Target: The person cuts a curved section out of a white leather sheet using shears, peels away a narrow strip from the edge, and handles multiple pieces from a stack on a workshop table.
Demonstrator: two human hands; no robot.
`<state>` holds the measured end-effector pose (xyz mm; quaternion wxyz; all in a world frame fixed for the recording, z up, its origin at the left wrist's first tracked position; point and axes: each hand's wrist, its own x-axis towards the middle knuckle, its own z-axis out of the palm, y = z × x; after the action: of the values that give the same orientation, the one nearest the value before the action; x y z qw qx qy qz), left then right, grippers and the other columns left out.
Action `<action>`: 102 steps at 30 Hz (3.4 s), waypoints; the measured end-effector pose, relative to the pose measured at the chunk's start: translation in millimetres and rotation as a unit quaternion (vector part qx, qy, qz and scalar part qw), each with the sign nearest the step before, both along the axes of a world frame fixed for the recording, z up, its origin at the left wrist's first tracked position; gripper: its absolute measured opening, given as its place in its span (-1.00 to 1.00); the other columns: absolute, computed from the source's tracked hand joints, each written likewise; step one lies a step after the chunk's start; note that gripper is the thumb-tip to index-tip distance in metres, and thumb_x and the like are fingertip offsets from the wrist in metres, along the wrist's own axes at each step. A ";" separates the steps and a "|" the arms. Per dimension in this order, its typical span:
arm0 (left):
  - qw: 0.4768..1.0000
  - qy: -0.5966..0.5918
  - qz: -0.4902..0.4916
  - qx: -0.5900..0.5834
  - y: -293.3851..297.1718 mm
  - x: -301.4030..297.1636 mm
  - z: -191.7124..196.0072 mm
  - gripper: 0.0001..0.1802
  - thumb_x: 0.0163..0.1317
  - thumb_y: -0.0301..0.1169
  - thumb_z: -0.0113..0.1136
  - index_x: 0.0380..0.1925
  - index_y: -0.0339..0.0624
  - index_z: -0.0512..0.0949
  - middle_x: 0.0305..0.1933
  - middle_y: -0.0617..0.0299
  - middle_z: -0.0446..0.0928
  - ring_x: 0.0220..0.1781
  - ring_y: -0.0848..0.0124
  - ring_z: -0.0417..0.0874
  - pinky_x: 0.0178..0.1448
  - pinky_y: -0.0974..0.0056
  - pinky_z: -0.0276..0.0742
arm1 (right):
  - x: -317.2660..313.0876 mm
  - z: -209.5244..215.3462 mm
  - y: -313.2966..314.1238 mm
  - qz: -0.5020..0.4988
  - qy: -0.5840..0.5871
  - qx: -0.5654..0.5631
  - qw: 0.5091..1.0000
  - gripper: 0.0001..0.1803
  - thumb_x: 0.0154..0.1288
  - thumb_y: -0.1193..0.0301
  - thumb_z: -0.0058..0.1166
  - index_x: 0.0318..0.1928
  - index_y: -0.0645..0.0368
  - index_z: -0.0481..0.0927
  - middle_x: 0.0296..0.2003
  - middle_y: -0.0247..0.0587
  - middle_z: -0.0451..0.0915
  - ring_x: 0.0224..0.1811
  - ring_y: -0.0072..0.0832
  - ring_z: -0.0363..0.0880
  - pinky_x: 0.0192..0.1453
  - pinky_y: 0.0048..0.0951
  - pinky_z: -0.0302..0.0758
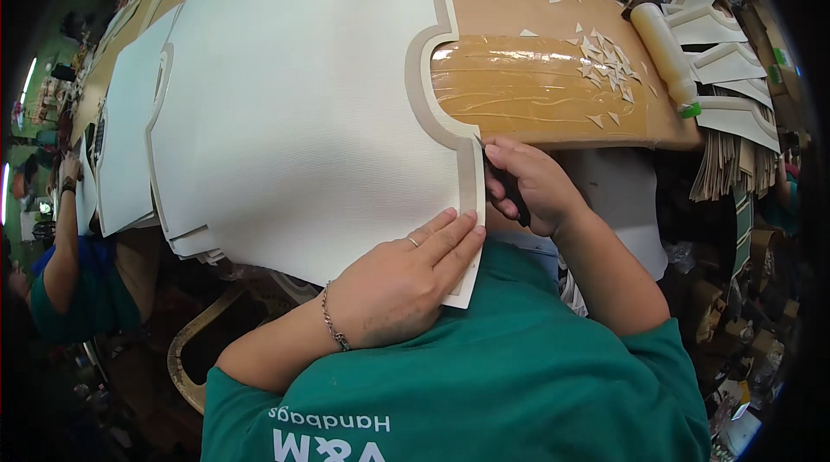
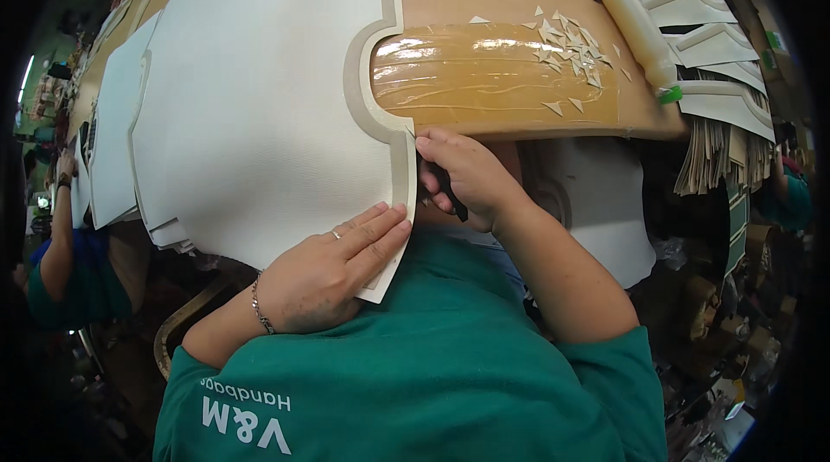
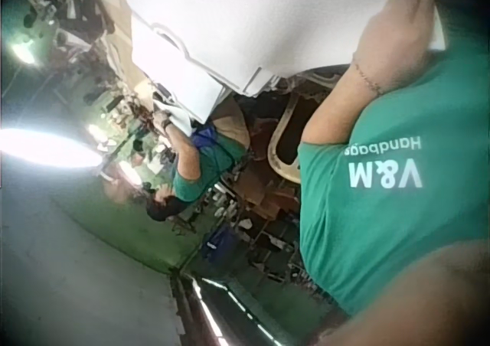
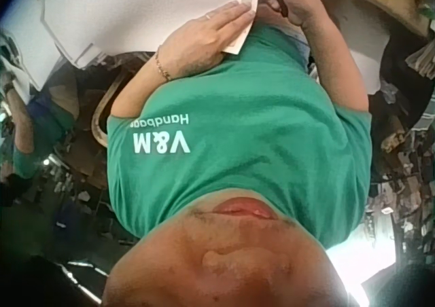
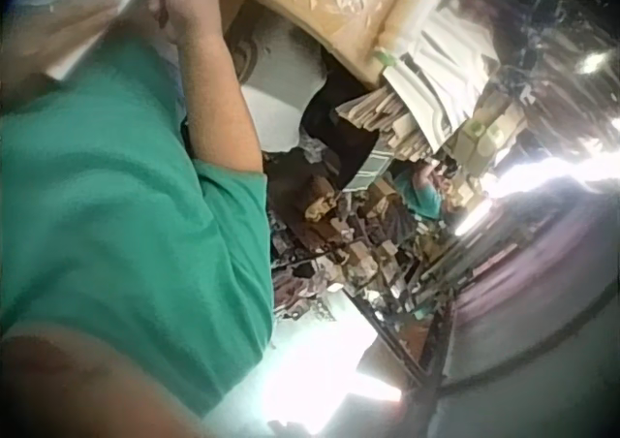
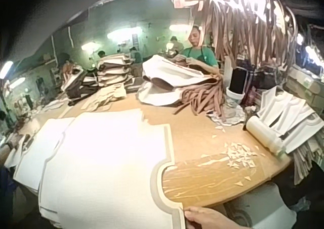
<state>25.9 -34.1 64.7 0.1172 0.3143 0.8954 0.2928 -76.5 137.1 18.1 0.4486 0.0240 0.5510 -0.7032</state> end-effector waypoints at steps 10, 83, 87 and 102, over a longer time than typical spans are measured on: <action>1.000 0.007 0.000 0.010 -0.8 3.2 -2.4 -0.27 -0.36 -0.63 0.07 0.01 -0.49 0.22 0.11 -0.17 0.21 0.17 0.03 0.25 0.17 0.18 0.27 | 0.5 -4.0 4.0 0.009 0.012 0.005 1.000 -0.73 0.25 0.27 -0.27 -0.27 0.20 0.40 -0.70 -0.39 0.27 -0.79 -0.71 0.11 -0.73 -0.72 0.12; 0.932 0.122 -0.074 -0.332 -15.2 -164.0 124.3 -0.96 -0.18 -0.50 -0.02 -0.64 -0.11 0.40 -0.41 0.25 0.41 -0.09 0.28 0.43 0.17 -0.27 -0.03 | -5.2 110.5 77.7 0.280 0.618 0.207 0.705 -0.73 -0.02 0.57 -0.02 -0.21 0.19 0.46 -0.38 -0.15 0.49 -0.29 -0.22 0.47 -0.21 -0.35 0.40; 0.973 0.043 -0.215 -0.070 -26.1 -111.3 182.9 -0.86 -0.30 -0.53 0.01 -0.60 -0.20 0.43 -0.66 0.21 0.39 -0.58 0.22 0.46 -0.50 0.34 0.36 | -44.3 158.7 130.0 0.356 0.561 0.016 0.747 -0.74 -0.07 0.51 0.12 -0.27 0.18 0.50 -0.46 -0.23 0.51 -0.40 -0.39 0.51 -0.35 -0.48 0.42; 0.898 -0.367 0.236 0.065 -134.8 -204.1 35.8 -0.73 -0.11 -0.35 0.26 -0.40 -0.28 0.54 -0.46 0.29 0.54 -0.43 0.60 0.49 -0.32 0.53 0.36 | -116.5 59.4 -3.1 0.047 0.337 0.181 0.923 -0.70 0.08 0.27 -0.05 -0.23 0.20 0.37 -0.55 -0.33 0.35 -0.53 -0.68 0.29 -0.59 -0.65 0.23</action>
<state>-178.2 -168.9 100.5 0.3438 -0.0294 0.8161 0.4635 -193.0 134.0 77.5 0.2575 -0.1596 0.7877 -0.5364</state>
